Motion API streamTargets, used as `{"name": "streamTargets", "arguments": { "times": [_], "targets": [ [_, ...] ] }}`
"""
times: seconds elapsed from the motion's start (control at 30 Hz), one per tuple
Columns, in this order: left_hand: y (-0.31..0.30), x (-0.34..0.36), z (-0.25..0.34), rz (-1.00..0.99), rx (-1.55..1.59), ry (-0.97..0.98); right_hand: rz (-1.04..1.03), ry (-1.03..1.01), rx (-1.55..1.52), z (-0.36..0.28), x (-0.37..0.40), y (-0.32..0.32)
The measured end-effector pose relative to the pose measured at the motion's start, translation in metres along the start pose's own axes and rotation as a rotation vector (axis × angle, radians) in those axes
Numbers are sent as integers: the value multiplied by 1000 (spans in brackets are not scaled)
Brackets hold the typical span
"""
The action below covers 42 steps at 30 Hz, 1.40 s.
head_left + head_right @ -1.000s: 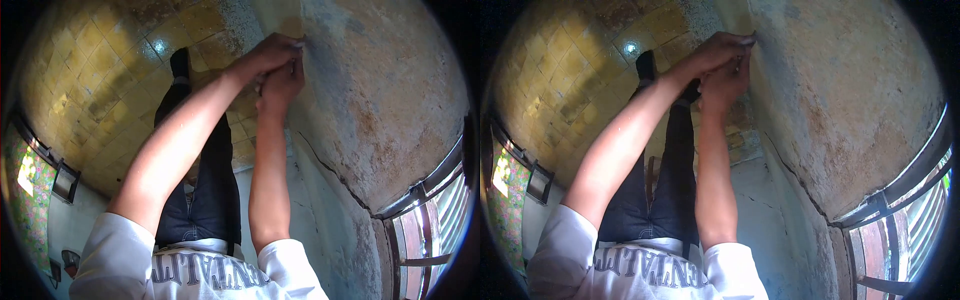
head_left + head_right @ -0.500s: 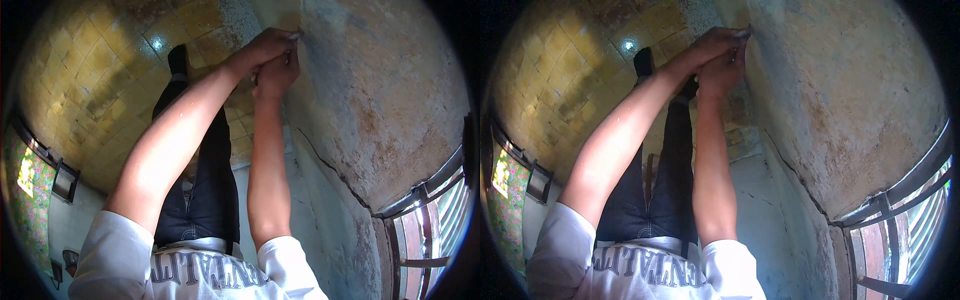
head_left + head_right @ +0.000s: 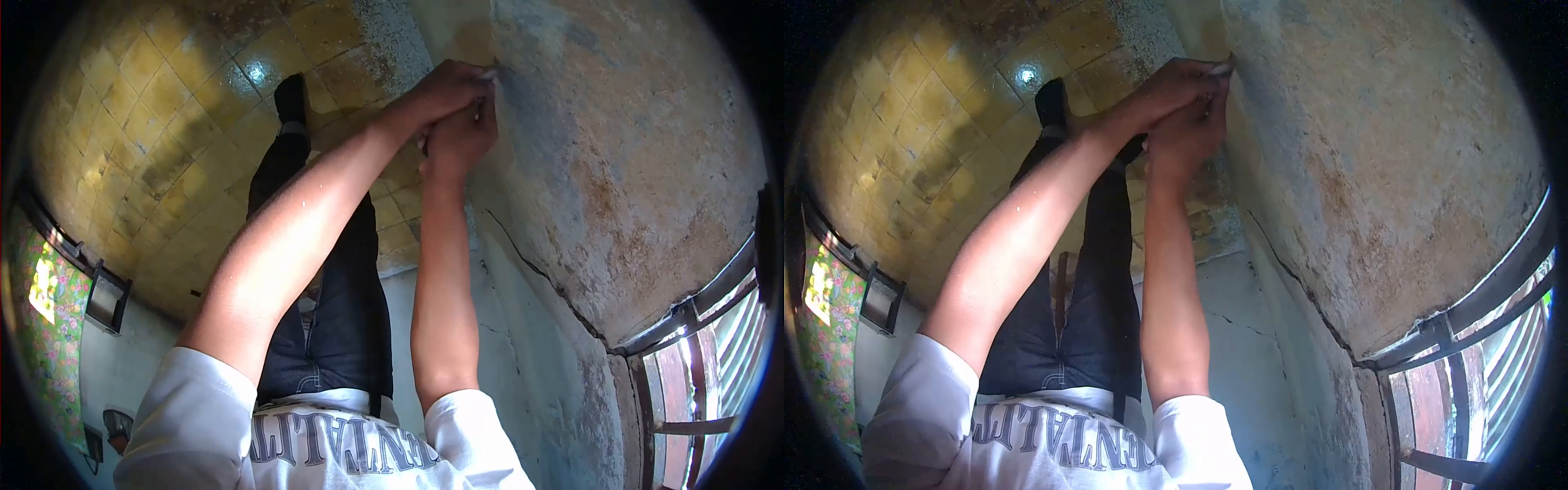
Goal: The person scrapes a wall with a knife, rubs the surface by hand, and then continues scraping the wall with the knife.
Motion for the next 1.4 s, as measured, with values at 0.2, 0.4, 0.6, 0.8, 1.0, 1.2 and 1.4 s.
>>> {"name": "streamTargets", "arguments": {
  "times": [0.2,0.4,0.6,0.8,1.0,1.2,1.4],
  "targets": [
    [-9,-10,1,45,-41,81,29,-86,6,13,-9,8],
    [-15,-9,-5,87,-16,38,84,-150,2,28,-18,18],
    [7,-9,-6,-71,-171,56,-20,142,-21,-8,8,-6],
    [-14,-14,-13,-71,-73,-115,-48,-24,30,45,-27,16],
    [21,29,-9,-68,29,-142,-168,237,42,13,22,-41],
    [26,41,4,35,275,-12,-321,308,74,-27,17,-39],
    [15,39,23,30,269,-42,-320,346,49,-40,12,-19]
  ]
}}
Point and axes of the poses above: each hand's wrist, its own x-axis away from the middle knuckle, its own y-axis out of the palm, z = x × y, the point moved 7 cm from there along -x, towards the middle knuckle, and after that the axes turned 1 degree about x, right-handed, at the moved point
